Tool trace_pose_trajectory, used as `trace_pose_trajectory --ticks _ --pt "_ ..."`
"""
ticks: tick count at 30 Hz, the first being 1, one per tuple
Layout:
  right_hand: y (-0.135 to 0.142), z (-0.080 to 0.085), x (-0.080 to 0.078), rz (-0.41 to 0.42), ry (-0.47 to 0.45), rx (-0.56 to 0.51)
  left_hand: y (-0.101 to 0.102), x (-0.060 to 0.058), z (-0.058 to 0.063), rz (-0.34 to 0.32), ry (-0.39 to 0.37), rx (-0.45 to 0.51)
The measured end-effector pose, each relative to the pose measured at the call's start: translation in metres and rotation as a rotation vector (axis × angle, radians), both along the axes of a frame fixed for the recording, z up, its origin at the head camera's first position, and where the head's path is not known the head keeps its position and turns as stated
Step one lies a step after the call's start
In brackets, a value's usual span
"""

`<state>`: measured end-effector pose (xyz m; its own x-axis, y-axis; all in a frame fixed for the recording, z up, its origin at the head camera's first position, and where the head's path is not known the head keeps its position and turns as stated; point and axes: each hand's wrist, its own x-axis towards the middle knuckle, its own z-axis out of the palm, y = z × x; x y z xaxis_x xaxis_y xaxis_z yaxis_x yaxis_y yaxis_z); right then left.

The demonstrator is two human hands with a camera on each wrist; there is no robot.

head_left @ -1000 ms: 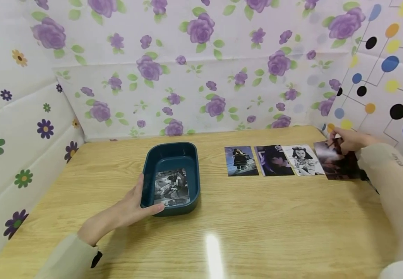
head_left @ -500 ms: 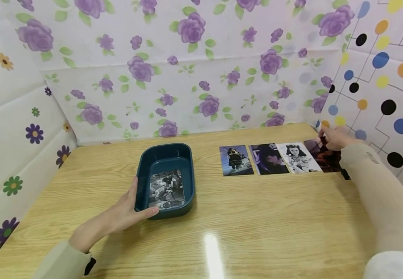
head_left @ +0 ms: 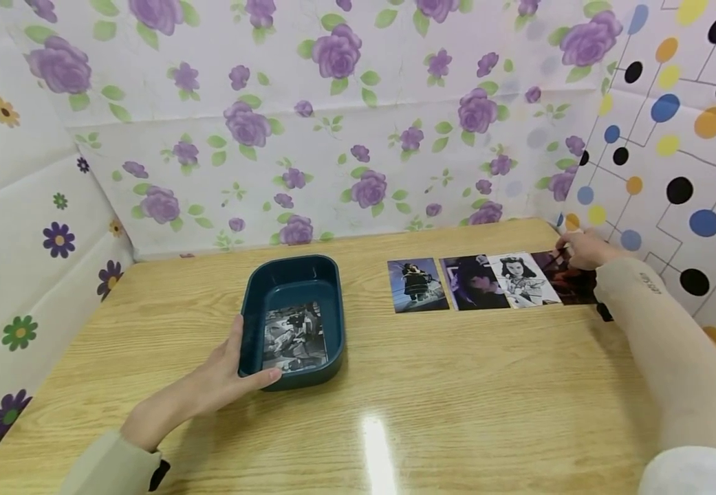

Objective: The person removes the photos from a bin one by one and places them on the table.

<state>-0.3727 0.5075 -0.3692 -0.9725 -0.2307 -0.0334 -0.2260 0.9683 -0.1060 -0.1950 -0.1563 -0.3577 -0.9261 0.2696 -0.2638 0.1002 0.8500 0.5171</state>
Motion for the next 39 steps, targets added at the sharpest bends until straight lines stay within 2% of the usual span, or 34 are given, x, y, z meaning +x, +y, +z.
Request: trace_pose_trajectory --ticks 5,13,17,20,23,25,29,31,34,36,39 --pt "-0.009 0.002 0.000 0.016 -0.015 0.011 -0.003 0.002 0.000 0.006 0.004 0.008" --pt "-0.018 0.004 -0.004 -0.004 -0.034 0.004 -0.008 0.005 0.000 0.012 -0.005 0.013" --pt "-0.026 0.003 -0.011 0.020 0.012 -0.103 -0.011 0.006 0.000 0.017 -0.010 0.017" --pt "-0.046 0.009 -0.016 0.020 0.012 -0.232 -0.013 0.008 -0.001 0.023 -0.016 0.023" --pt "-0.084 0.023 -0.018 0.013 -0.039 -0.380 -0.016 0.010 -0.001 0.032 -0.020 0.017" --pt "-0.117 0.032 -0.021 0.037 -0.059 -0.462 -0.017 0.011 0.000 0.037 -0.018 0.016" --pt "-0.191 0.044 -0.022 0.164 -0.089 -0.603 -0.020 0.011 0.000 0.038 -0.001 0.023" --pt "-0.229 0.048 -0.020 0.253 -0.110 -0.668 -0.019 0.009 0.000 0.032 0.013 0.027" --pt "-0.281 0.055 -0.012 0.371 -0.156 -0.705 -0.016 0.005 -0.001 0.021 0.023 0.028" --pt "-0.313 0.057 -0.008 0.453 -0.170 -0.684 -0.013 0.003 -0.001 0.012 0.014 0.037" --pt "-0.356 0.059 -0.003 0.555 -0.236 -0.614 -0.008 0.000 0.000 0.001 -0.006 0.043"
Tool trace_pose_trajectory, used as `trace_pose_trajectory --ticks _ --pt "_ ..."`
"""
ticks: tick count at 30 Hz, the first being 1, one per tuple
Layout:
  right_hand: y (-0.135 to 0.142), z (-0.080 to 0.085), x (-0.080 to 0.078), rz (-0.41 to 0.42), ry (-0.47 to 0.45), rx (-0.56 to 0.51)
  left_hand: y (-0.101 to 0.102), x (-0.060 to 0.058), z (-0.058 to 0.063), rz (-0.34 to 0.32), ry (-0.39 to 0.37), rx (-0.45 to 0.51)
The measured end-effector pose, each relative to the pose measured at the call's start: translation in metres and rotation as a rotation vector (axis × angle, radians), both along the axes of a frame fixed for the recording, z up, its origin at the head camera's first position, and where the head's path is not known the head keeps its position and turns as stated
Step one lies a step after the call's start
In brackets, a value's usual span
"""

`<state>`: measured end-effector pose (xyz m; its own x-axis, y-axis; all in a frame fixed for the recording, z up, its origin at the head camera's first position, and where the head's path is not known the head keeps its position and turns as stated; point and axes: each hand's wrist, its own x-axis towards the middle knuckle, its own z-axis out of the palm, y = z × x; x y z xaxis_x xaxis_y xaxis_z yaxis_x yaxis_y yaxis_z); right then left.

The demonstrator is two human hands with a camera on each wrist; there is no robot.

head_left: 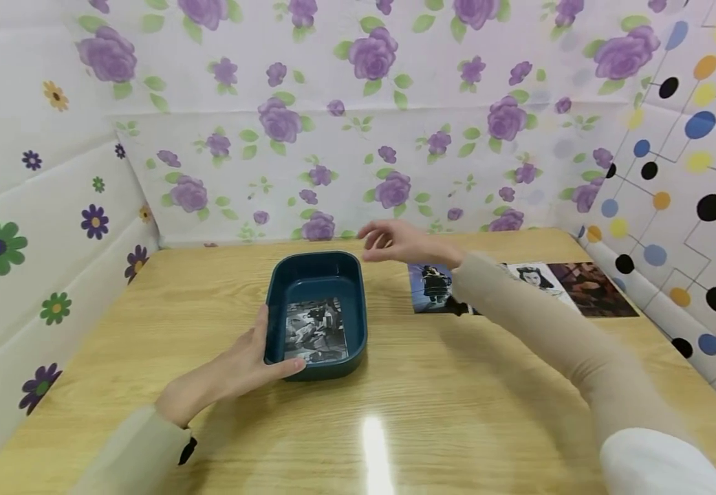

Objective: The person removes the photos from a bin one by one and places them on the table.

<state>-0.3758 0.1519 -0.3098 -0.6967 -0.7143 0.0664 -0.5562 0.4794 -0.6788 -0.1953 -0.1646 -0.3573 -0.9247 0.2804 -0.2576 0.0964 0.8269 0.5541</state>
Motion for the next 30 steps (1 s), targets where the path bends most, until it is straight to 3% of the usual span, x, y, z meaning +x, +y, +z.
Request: trace_pose_trajectory --ticks 4,7,12,16,20,26,30 --pt "-0.050 -0.007 0.004 0.164 0.026 0.158 0.004 -0.003 0.001 -0.011 -0.006 -0.019" --pt "-0.080 -0.017 0.006 0.243 0.094 0.315 0.005 -0.004 0.000 -0.011 0.006 -0.038" --pt "-0.116 -0.032 0.010 0.255 0.170 0.617 0.003 -0.004 -0.001 0.001 0.013 -0.054" --pt "-0.129 -0.040 0.013 0.219 0.211 0.764 -0.001 -0.003 -0.001 0.010 0.008 -0.057" --pt "-0.129 -0.044 0.014 0.189 0.231 0.766 -0.001 -0.003 -0.001 0.012 0.002 -0.054" --pt "-0.124 -0.046 0.019 0.156 0.198 0.640 -0.001 -0.002 -0.001 0.006 0.003 -0.051" --pt "-0.118 -0.045 0.022 0.142 0.283 0.534 0.000 -0.003 -0.001 0.001 0.014 -0.038"
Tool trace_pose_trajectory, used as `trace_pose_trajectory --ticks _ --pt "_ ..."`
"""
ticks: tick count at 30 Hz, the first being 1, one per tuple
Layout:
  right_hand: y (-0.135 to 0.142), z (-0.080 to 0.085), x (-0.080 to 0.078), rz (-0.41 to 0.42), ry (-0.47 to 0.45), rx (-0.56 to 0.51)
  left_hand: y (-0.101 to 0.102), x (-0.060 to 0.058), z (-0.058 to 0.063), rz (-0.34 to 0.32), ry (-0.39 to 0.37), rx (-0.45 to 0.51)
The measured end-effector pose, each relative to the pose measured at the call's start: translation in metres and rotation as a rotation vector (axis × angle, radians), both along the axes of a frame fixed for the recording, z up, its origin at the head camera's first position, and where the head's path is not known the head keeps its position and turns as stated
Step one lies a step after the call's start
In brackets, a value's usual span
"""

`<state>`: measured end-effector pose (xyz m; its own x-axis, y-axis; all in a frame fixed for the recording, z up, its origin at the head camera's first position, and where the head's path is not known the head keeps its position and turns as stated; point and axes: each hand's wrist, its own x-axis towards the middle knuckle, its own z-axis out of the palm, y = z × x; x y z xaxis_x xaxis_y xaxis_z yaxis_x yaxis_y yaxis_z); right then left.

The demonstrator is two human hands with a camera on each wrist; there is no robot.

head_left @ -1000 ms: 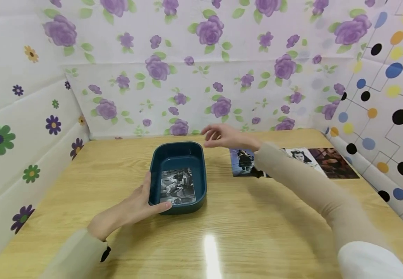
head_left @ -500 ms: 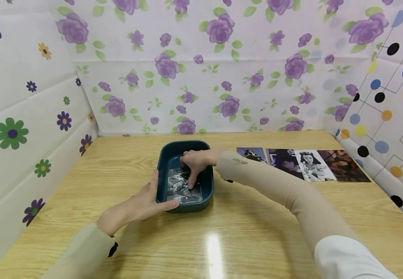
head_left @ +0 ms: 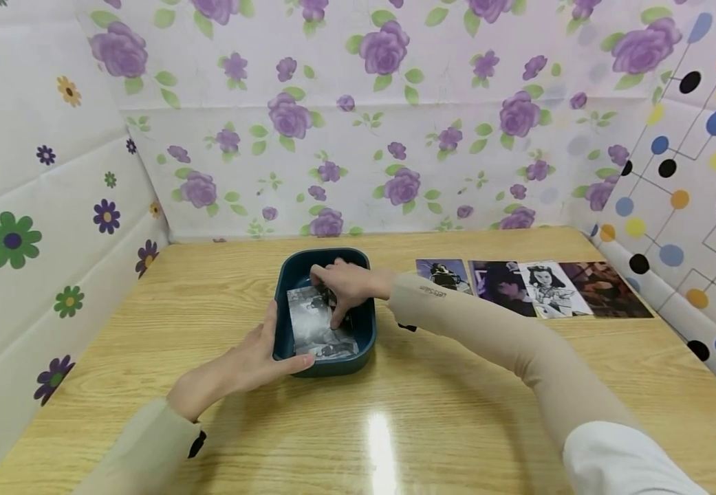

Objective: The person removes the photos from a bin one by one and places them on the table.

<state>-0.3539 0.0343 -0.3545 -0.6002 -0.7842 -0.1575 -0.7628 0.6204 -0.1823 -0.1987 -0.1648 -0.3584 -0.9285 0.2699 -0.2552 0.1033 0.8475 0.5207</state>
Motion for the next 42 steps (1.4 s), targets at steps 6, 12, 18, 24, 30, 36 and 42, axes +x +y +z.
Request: trace_pose_trajectory --ticks 6,12,18,24,30,36,42 --pt "0.007 0.003 0.001 0.042 -0.119 -0.304 0.001 0.001 0.001 -0.002 0.000 -0.003" --pt "0.023 0.023 0.004 -0.094 -0.410 -0.523 0.001 -0.001 0.001 0.003 -0.029 0.001" --pt "0.060 0.055 0.006 -0.202 -0.600 -0.703 0.003 -0.001 -0.002 0.009 -0.035 -0.013" --pt "0.119 0.067 0.022 -0.305 -0.635 -0.700 0.002 0.000 -0.001 0.004 -0.012 -0.017" --pt "0.181 0.041 0.047 -0.326 -0.536 -0.566 0.001 0.001 -0.001 0.006 -0.012 -0.015" --pt "0.211 0.001 0.071 -0.319 -0.513 -0.493 -0.001 0.001 0.000 -0.002 -0.009 -0.012" --pt "0.214 -0.023 0.083 -0.241 -0.306 -0.423 0.000 0.001 0.001 -0.001 -0.006 -0.015"
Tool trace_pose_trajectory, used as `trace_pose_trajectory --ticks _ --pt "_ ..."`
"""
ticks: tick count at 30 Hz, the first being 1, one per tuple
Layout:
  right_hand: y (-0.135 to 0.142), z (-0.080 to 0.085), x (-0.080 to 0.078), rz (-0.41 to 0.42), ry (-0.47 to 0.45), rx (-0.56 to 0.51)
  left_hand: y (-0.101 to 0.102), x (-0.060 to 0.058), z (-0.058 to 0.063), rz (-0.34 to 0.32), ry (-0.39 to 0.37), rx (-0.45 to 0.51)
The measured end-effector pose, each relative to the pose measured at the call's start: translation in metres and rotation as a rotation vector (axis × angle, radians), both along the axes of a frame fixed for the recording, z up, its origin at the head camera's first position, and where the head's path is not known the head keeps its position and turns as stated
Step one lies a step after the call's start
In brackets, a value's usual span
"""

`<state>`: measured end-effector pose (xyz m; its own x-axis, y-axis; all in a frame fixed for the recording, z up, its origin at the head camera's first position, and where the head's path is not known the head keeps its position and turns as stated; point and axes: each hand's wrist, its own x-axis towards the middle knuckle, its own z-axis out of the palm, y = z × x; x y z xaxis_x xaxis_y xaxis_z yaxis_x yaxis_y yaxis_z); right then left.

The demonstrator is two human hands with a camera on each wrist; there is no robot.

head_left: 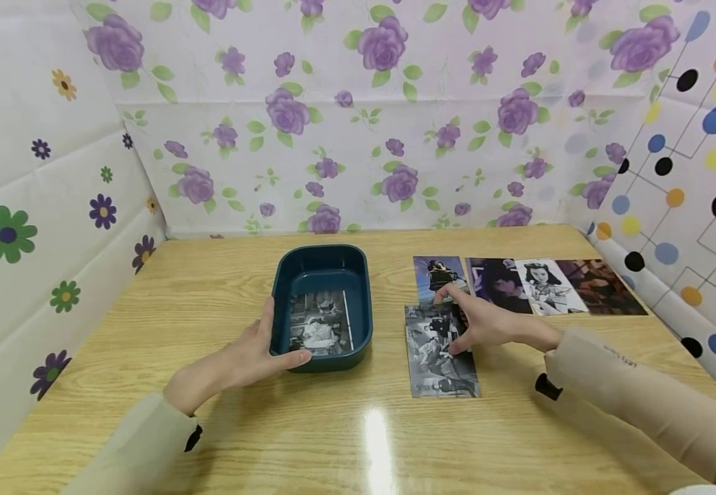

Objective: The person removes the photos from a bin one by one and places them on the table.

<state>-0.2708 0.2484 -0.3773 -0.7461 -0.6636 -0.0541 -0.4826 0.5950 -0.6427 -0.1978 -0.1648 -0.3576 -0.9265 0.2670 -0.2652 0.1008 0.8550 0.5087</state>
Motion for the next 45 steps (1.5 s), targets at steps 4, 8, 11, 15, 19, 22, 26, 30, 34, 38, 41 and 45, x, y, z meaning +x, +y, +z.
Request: trace_pose_trajectory --ticks 4,8,11,15,19,22,26,30,34,38,41,45 --pt "-0.002 -0.009 0.000 0.006 0.153 0.043 0.000 0.000 0.001 -0.002 -0.003 -0.001" --pt "-0.002 -0.011 0.001 -0.055 0.243 0.132 -0.001 0.000 0.001 -0.005 0.000 0.006" --pt "-0.003 -0.009 0.000 -0.068 0.242 0.180 -0.001 -0.001 0.001 -0.002 0.003 0.013" --pt "-0.008 -0.001 -0.006 -0.009 0.159 0.106 -0.001 -0.001 0.001 -0.007 -0.004 0.012" --pt "-0.033 0.018 -0.024 0.035 0.066 -0.080 -0.001 -0.001 0.000 -0.008 -0.003 0.023" --pt "-0.067 0.035 -0.040 0.059 0.030 -0.176 -0.002 -0.001 -0.001 -0.009 0.004 0.033" --pt "-0.123 0.049 -0.062 0.172 0.055 -0.128 -0.002 -0.001 -0.002 -0.008 -0.002 0.037" --pt "-0.176 0.051 -0.082 0.308 0.149 0.147 -0.003 -0.001 0.000 -0.008 -0.013 0.028" --pt "-0.207 0.042 -0.095 0.342 0.166 0.466 -0.001 -0.002 -0.002 -0.019 -0.019 0.029" --pt "-0.221 0.031 -0.101 0.333 0.149 0.616 0.000 -0.002 -0.003 -0.020 -0.028 0.044" --pt "-0.224 0.025 -0.103 0.332 0.163 0.632 -0.002 -0.002 -0.003 -0.014 -0.028 0.050" --pt "-0.228 0.022 -0.103 0.334 0.176 0.604 -0.007 -0.001 -0.003 -0.001 -0.025 0.046"
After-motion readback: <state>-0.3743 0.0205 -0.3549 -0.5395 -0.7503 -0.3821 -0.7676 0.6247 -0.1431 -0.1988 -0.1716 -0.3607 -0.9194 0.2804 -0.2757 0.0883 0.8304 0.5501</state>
